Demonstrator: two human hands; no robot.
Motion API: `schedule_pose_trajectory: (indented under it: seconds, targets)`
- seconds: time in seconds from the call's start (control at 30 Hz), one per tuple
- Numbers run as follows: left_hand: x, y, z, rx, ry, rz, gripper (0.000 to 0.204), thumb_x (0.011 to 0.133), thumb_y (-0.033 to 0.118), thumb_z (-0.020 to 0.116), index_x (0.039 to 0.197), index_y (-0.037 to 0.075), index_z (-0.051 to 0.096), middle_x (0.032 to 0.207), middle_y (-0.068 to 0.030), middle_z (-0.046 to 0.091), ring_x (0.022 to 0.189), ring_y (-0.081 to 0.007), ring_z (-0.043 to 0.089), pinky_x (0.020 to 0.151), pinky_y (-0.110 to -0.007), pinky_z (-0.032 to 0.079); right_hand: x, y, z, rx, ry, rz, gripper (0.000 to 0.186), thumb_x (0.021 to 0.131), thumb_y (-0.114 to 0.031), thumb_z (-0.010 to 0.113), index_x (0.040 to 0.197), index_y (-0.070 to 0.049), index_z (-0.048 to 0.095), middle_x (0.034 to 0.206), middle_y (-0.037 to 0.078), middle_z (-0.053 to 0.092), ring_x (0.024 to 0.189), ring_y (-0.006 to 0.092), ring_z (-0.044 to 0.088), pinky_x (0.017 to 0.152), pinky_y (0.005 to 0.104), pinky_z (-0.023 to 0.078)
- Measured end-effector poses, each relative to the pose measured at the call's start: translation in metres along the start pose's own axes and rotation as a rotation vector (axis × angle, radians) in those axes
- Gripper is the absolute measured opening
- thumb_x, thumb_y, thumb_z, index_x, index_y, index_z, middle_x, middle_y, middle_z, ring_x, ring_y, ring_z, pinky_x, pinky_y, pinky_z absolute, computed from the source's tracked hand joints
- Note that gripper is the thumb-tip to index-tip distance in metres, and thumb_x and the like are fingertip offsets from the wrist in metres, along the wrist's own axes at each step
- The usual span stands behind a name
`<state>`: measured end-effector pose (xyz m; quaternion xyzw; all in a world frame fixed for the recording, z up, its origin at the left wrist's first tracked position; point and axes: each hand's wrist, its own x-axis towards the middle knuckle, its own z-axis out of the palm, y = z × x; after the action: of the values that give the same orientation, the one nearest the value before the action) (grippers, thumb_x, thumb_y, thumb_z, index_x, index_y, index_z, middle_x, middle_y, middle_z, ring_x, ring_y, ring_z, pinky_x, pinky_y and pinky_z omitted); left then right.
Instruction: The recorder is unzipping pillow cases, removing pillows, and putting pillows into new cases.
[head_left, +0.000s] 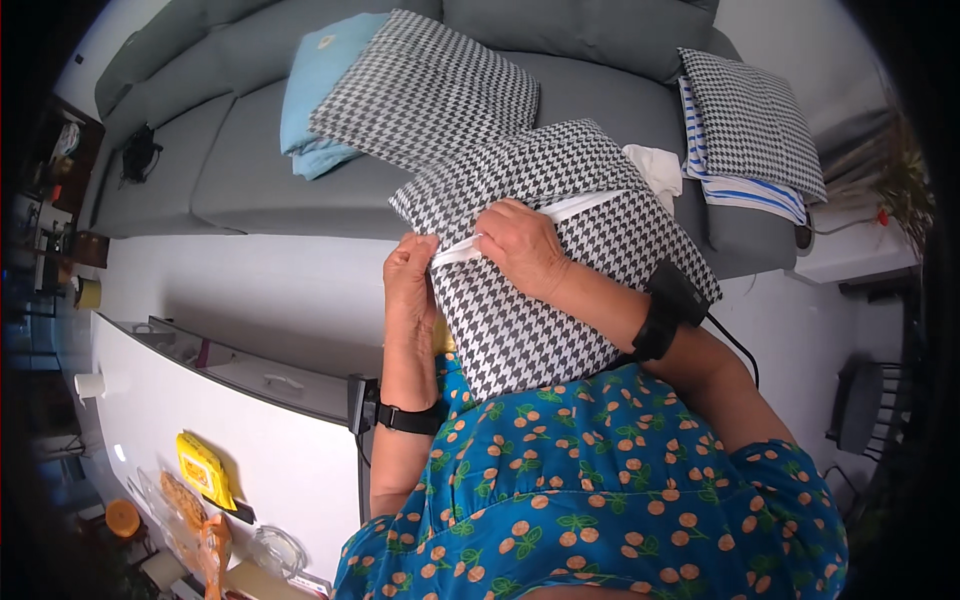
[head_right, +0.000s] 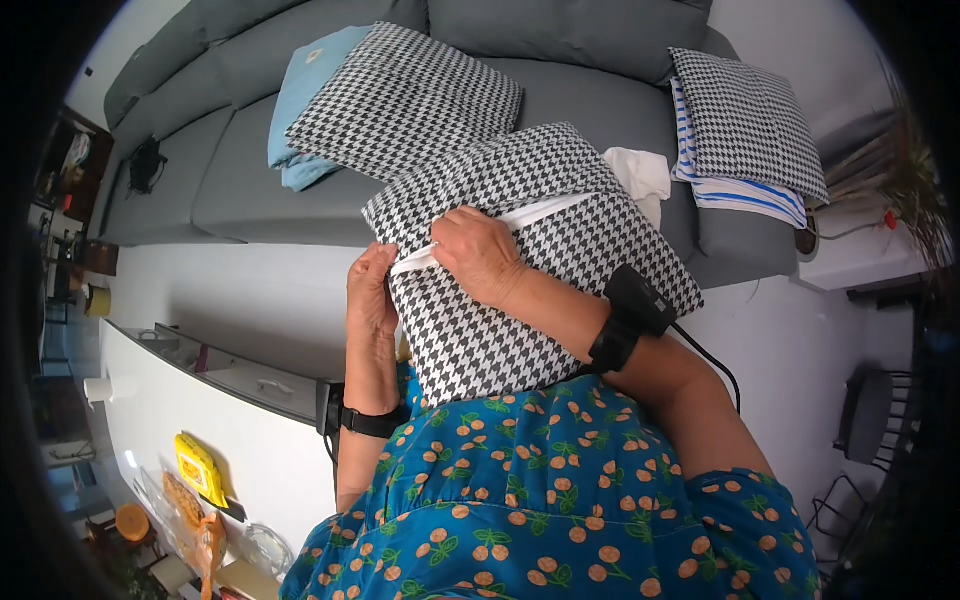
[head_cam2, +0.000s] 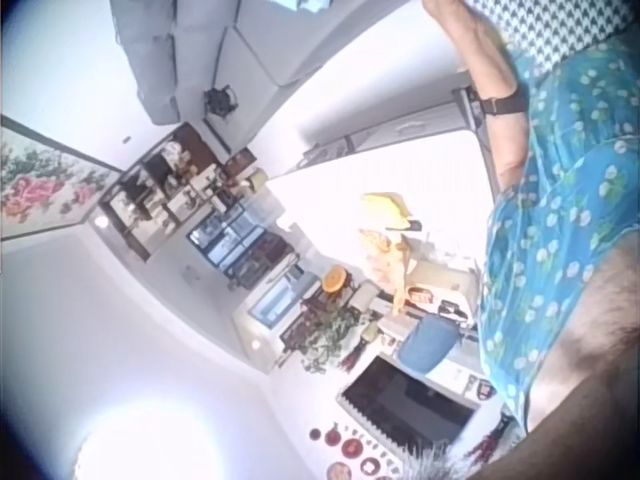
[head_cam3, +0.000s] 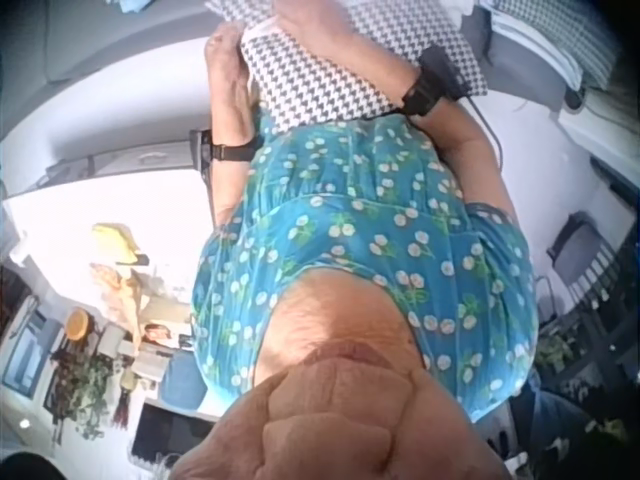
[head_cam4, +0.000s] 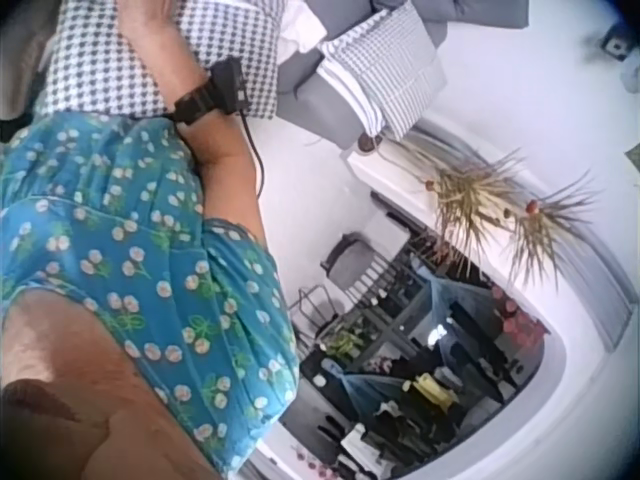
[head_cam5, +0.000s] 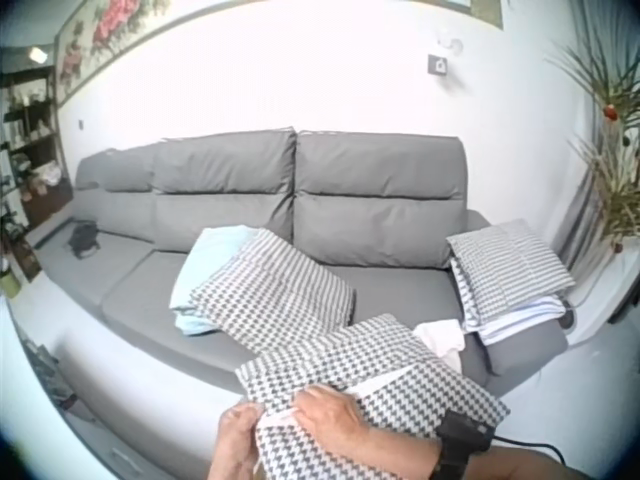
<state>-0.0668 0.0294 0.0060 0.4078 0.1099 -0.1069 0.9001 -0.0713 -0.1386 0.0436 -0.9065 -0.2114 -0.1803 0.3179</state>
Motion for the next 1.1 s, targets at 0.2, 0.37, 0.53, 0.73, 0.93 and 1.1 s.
schedule_pose_trajectory:
  seconds: [0.2, 0.37, 0.53, 0.73, 0.93, 1.1]
  targets:
    - [0.001, -0.003, -0.013, 0.026, -0.018, 0.041, 0.008, 0.083, 0.002, 0.064, 0.076, 0.0, 0.063, 0.079, 0.0033, 0.048, 0.072, -0.0072, 0.05, 0.069, -0.022, 0.044, -0.004, 0.021, -0.027, -0.186, 0.143, 0.187, 0.012, 0.075, -0.014, 0.062, 0.07, -0.006, 0.056, 0.069, 0.008, 0.056, 0.067, 0.0256, 0.057, 0.062, 0.0358, 0.047]
    - [0.003, -0.006, -0.023, 0.097, -0.023, 0.106, 0.008, 0.083, 0.004, 0.065, 0.078, -0.002, 0.065, 0.079, 0.0035, 0.044, 0.073, -0.0067, 0.045, 0.069, -0.02, 0.039, -0.024, 0.103, -0.082, -0.357, 0.268, 0.406, 0.015, 0.078, -0.019, 0.058, 0.071, -0.006, 0.057, 0.074, 0.009, 0.06, 0.072, 0.0284, 0.059, 0.064, 0.0401, 0.048]
    - [-0.001, -0.003, -0.018, 0.356, -0.068, 0.247, 0.012, 0.084, 0.007, 0.065, 0.077, -0.002, 0.064, 0.079, 0.0034, 0.043, 0.072, -0.0062, 0.041, 0.069, -0.02, 0.034, -0.039, 0.16, -0.13, -0.552, 0.132, 0.917, 0.019, 0.081, -0.023, 0.058, 0.074, -0.005, 0.06, 0.079, 0.013, 0.062, 0.077, 0.0329, 0.059, 0.07, 0.0438, 0.046]
    - [-0.017, 0.016, 0.006, 1.283, 0.048, 0.601, 0.018, 0.075, 0.011, 0.072, 0.088, 0.004, 0.061, 0.1, -0.0112, 0.05, 0.095, -0.0267, 0.048, 0.085, -0.034, 0.039, -0.034, 0.095, -0.101, -0.418, 0.143, 0.154, 0.006, 0.08, -0.007, 0.054, 0.079, -0.002, 0.058, 0.084, 0.012, 0.06, 0.082, 0.0282, 0.056, 0.073, 0.0377, 0.046]
    - [-0.022, 0.035, 0.044, 1.638, -0.238, 0.809, 0.047, 0.06, 0.001, 0.076, 0.102, 0.003, 0.057, 0.118, -0.0141, 0.05, 0.111, -0.032, 0.047, 0.091, -0.04, 0.042, -0.036, 0.033, -0.056, -0.191, -0.108, -0.116, 0.035, 0.071, -0.019, 0.067, 0.103, -0.005, 0.061, 0.102, 0.009, 0.056, 0.103, 0.0246, 0.049, 0.093, 0.0414, 0.038]
    - [-0.009, 0.032, 0.055, 1.734, -0.451, 0.825, 0.039, 0.066, 0.001, 0.069, 0.102, 0.002, 0.056, 0.108, -0.0129, 0.053, 0.101, -0.0313, 0.049, 0.084, -0.04, 0.04, -0.039, 0.033, -0.049, -0.082, -0.168, -0.102, 0.018, 0.076, -0.013, 0.062, 0.093, -0.005, 0.057, 0.098, 0.008, 0.054, 0.103, 0.0236, 0.047, 0.096, 0.0363, 0.036]
